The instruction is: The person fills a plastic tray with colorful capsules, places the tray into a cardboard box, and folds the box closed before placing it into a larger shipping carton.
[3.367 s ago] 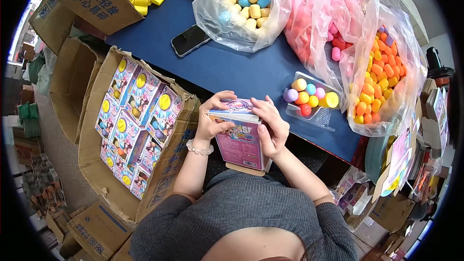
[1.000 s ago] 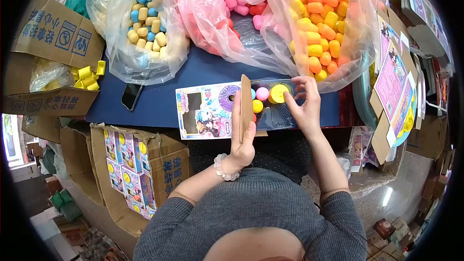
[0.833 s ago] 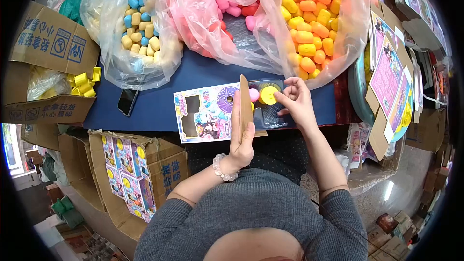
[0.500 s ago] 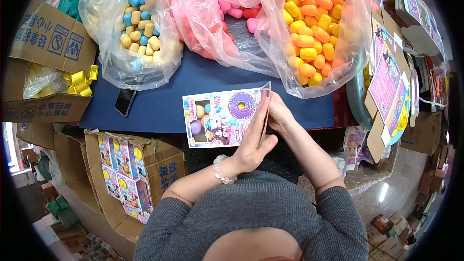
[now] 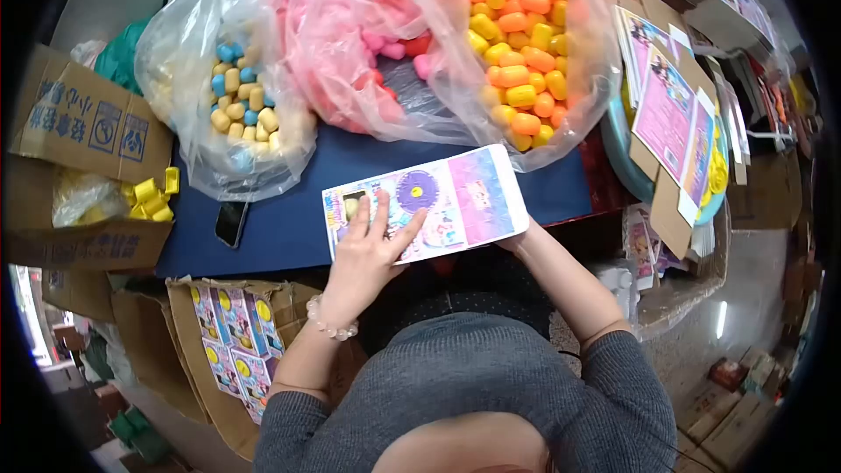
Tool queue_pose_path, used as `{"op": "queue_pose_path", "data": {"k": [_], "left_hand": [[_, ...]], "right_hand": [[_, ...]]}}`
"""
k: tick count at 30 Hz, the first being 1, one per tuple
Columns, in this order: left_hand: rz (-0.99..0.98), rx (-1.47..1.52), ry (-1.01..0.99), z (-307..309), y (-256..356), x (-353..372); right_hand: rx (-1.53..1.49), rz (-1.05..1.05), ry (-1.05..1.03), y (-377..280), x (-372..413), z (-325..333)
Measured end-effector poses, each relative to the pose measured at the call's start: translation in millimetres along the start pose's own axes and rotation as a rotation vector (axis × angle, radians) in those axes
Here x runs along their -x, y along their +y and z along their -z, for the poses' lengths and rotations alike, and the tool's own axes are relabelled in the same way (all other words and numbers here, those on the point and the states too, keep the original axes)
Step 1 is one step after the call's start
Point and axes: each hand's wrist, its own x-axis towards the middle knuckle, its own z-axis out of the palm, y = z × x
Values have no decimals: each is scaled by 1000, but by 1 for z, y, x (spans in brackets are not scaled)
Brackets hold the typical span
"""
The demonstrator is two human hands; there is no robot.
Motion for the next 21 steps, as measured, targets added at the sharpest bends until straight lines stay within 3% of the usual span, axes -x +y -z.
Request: {"op": "queue_pose_path", "data": {"k": [1,2,3,4,6,7,8,9,10,12,13,15,21], "left_hand": [[-2,-21,-23,13,0,-4],[1,-22,-35,17,-3,-7],[-4,-17,-39,18,-4,-9],[-18,-17,-49,22,-5,-12],[-32,9,-66,26,-7,-16],[-28,10,-68,27,-8,-17],[-22,8,-74,27,-7,-18],[-44,4,-68,27,-4,-21],[-38,-7,-69,28,0,-21],[-26,-29,-74,29,6,-23],[-22,-38,-70,29,7,-25],[-22,-5,-72,29,10,-26],[19,-15,-46,27,17,-25]], "right_hand": [[104,63,13,-5,10,2],[593,225,63,-18,26,6],[727,440,-15,-25,46,17],[930,399,63,-50,83,14],[963,538,110,-102,162,9],[811,590,311,-121,196,17],[769,770,531,-142,221,33],[993,958,789,-169,240,61],[1099,941,1036,-195,254,87],[1464,764,1308,-227,264,165],[1458,773,1303,-234,262,204],[1816,500,1288,-245,249,251],[1612,354,1319,-247,244,252]]}}
